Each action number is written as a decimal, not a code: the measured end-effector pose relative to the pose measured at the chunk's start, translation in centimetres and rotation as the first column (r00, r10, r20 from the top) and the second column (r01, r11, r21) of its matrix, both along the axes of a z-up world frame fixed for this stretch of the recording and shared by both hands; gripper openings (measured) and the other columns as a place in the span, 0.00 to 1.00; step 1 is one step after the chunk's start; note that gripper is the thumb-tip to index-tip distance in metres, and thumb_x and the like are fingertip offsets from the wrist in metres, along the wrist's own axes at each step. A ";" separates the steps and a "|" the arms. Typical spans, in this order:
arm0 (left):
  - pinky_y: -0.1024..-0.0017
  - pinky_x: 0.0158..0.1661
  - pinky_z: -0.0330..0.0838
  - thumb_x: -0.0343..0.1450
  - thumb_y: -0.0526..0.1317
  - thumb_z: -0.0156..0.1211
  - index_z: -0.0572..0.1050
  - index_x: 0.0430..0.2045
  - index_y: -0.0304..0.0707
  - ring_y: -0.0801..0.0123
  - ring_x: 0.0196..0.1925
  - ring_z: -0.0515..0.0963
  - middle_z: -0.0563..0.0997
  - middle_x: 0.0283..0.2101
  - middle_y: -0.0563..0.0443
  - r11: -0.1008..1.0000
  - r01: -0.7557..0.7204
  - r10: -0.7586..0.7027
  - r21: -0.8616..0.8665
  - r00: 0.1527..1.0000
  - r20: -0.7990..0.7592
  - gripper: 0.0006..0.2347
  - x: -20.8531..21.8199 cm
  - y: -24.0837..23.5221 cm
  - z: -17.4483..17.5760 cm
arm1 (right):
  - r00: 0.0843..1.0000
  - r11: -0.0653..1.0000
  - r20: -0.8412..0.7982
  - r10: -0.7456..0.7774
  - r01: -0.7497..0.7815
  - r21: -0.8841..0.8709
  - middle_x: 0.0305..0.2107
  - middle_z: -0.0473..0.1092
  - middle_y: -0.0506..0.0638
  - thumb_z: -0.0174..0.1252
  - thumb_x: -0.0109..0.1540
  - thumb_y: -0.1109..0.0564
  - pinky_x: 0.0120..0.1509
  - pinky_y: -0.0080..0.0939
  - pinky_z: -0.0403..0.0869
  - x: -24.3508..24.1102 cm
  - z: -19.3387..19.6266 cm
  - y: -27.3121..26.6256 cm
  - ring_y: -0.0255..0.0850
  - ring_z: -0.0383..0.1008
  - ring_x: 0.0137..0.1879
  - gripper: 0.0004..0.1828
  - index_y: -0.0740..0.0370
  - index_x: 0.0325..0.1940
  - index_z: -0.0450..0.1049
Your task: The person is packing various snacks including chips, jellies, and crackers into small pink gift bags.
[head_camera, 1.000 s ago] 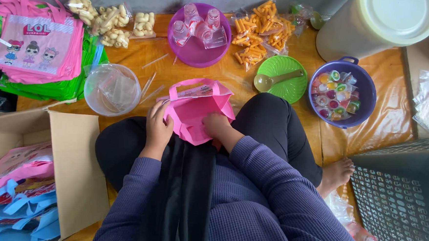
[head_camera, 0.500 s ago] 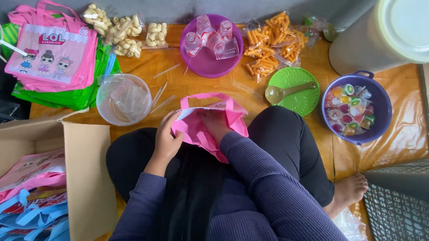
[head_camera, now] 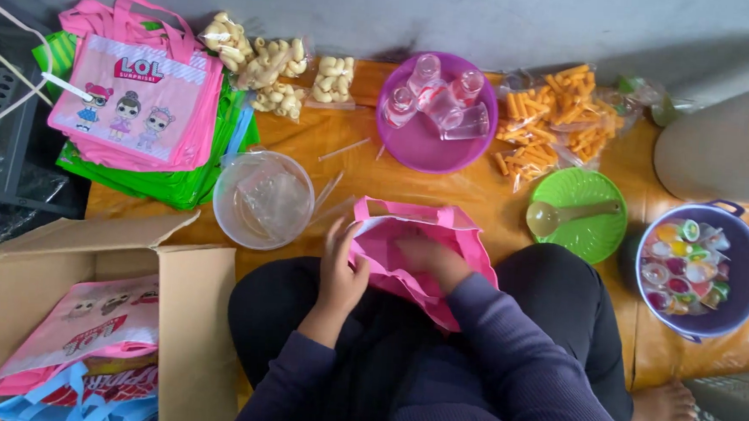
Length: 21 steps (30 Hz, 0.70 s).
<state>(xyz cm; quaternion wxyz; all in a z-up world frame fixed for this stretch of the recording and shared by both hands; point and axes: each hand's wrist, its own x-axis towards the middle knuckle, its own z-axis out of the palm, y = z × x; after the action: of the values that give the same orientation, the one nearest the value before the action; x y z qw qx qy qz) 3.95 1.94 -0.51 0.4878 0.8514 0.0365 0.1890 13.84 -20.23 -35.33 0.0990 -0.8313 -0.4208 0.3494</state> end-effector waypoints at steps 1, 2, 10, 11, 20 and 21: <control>0.50 0.62 0.69 0.62 0.23 0.52 0.72 0.61 0.43 0.41 0.65 0.72 0.63 0.67 0.34 1.000 -0.006 0.006 -0.001 1.000 -0.010 0.29 -0.2 -0.2 0.2 | 1.000 1.000 -0.010 0.006 -0.006 -0.001 0.56 0.74 0.63 0.50 0.62 0.30 0.70 0.76 0.60 -0.2 10.6 1.2 0.63 0.71 0.65 0.33 0.48 0.64 0.74; 0.50 0.63 0.68 0.62 0.24 0.52 0.71 0.62 0.42 0.41 0.66 0.70 0.62 0.67 0.34 0.999 0.037 -0.038 -0.017 0.998 -0.040 0.29 -0.3 -0.5 0.4 | 0.931 0.981 -0.366 0.008 0.063 0.181 0.49 0.78 0.54 0.60 0.60 0.38 0.62 0.60 0.68 2.0 23.0 2.9 0.52 0.76 0.57 0.25 0.49 0.57 0.78; 0.46 0.63 0.65 0.63 0.22 0.47 0.64 0.67 0.36 0.36 0.68 0.65 0.64 0.65 0.32 0.959 0.271 -0.280 -0.076 0.946 -0.162 0.32 -0.2 -0.5 2.4 | 0.831 0.684 -0.486 -0.271 0.521 0.511 0.53 0.76 0.49 0.66 0.62 0.41 0.62 0.53 0.74 18.5 36.9 13.3 0.48 0.77 0.60 0.27 0.45 0.64 0.74; 0.48 0.61 0.67 0.62 0.22 0.48 0.66 0.65 0.36 0.38 0.66 0.68 0.65 0.65 0.33 0.963 0.265 -0.269 -0.048 0.952 -0.144 0.31 -0.4 -0.7 1.7 | 0.820 0.668 -0.349 -0.454 0.572 0.476 0.53 0.73 0.51 0.69 0.60 0.41 0.60 0.55 0.75 20.5 32.8 15.0 0.52 0.76 0.58 0.30 0.38 0.65 0.72; 0.63 0.56 0.76 0.65 0.21 0.48 0.69 0.59 0.37 0.48 0.66 0.70 0.66 0.64 0.38 0.950 0.274 -0.302 -0.149 0.929 -0.216 0.26 -0.5 0.1 3.6 | 0.466 0.529 0.328 -0.822 0.837 0.136 0.64 0.53 0.58 0.57 0.56 0.55 0.67 0.70 0.63 24.8 37.1 13.6 0.62 0.57 0.67 0.32 0.45 0.65 0.66; 0.64 0.55 0.77 0.65 0.21 0.49 0.70 0.58 0.38 0.49 0.63 0.72 0.65 0.65 0.38 0.945 0.288 -0.314 -0.155 0.933 -0.179 0.25 -0.2 0.1 3.6 | 0.471 0.510 0.254 -0.845 0.853 0.113 0.63 0.48 0.54 0.59 0.54 0.45 0.61 0.67 0.67 24.9 36.7 12.2 0.63 0.61 0.62 0.30 0.39 0.62 0.73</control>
<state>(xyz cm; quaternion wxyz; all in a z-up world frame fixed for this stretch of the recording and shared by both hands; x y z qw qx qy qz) 3.75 2.05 3.09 0.5577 0.8291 -0.0334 0.0222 38.79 -8.00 1.40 0.1869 -0.9714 0.0418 0.1406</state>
